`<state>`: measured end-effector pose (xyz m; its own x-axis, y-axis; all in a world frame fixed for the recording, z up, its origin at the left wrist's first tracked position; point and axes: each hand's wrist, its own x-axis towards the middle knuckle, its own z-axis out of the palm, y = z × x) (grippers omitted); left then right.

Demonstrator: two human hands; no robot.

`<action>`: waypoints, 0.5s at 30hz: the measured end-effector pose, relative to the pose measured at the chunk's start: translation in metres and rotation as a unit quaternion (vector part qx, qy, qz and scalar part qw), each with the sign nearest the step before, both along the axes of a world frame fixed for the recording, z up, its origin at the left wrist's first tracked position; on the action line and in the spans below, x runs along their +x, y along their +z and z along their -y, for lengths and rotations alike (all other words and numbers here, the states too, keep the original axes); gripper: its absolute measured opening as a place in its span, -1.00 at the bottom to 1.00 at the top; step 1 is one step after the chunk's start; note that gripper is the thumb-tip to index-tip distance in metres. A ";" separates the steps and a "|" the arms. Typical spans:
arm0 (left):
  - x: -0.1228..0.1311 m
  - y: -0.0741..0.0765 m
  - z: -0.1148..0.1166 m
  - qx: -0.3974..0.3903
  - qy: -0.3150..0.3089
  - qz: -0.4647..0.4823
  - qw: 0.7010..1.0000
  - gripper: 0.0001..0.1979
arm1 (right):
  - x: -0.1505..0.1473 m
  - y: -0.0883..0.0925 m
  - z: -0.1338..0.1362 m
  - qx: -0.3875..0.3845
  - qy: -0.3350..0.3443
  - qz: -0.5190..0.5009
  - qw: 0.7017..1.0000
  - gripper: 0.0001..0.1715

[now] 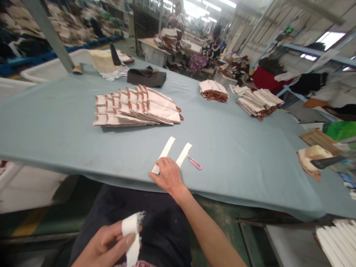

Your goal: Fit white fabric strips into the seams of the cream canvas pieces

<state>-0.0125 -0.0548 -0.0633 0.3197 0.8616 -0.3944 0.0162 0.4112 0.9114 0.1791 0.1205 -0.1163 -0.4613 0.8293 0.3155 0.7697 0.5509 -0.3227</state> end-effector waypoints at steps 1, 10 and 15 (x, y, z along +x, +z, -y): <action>-0.001 0.004 -0.002 -0.011 0.011 0.007 1.000 -0.44 | 0.002 0.002 0.002 0.000 0.005 -0.002 1.000 -0.64; -0.004 0.034 -0.023 -0.063 0.147 0.123 0.979 -0.46 | 0.017 0.081 0.056 0.023 0.007 -0.149 0.989 -0.72; -0.002 0.040 -0.028 -0.029 0.165 0.097 0.981 -0.56 | 0.016 0.105 0.118 0.064 0.052 -0.115 0.990 -0.50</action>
<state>-0.0143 -0.0273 -0.0232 0.1010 0.9085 -0.4055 -0.2982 0.4165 0.8589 0.1951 0.0024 -0.0115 -0.4453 0.7276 0.5218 0.6217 0.6707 -0.4047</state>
